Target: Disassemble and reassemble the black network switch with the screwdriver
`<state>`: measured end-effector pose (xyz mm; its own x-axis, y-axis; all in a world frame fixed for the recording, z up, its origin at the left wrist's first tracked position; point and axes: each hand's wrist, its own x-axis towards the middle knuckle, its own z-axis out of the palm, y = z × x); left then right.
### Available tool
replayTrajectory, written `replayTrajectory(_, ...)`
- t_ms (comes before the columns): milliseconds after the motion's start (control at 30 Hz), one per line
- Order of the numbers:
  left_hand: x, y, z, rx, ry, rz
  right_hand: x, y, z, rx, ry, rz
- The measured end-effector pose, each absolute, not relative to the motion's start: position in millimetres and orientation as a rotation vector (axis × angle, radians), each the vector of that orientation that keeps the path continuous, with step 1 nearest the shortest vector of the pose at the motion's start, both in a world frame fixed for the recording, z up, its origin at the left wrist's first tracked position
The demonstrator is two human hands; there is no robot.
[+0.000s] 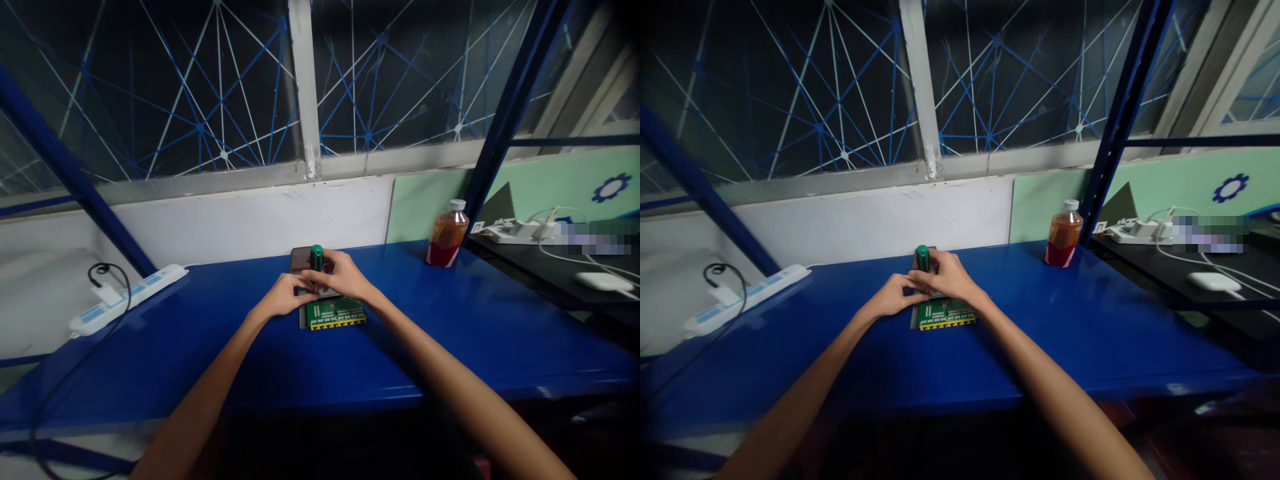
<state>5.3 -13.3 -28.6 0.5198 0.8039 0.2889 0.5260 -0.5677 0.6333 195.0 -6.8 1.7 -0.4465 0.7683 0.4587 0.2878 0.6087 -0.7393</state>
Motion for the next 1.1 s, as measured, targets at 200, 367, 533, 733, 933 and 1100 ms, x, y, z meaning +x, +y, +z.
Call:
replayTrajectory(200,5.0,-12.6,-30.2,2.310,1.068,0.777,195.1,-5.3,-0.1,-0.847,-2.014,0.782)
replayTrajectory(367,5.5,-11.3,-32.2,2.310,1.093,0.787,194.4,-5.2,-0.6,-0.811,-2.008,0.774)
replayTrajectory(533,5.7,-12.1,-32.1,2.321,1.093,0.798,194.5,-5.7,-0.1,-0.830,-2.002,0.755)
replayTrajectory(733,5.7,-13.0,-30.4,2.329,1.080,0.758,194.4,-4.9,-1.0,-0.804,-2.006,0.750)
replayTrajectory(933,5.1,-12.0,-30.9,2.348,1.108,0.767,194.7,-4.8,-1.0,-0.828,-2.008,0.733)
replayTrajectory(1100,3.9,-10.5,-32.5,2.369,1.078,0.732,194.9,-5.5,0.1,-0.827,-2.015,0.739)
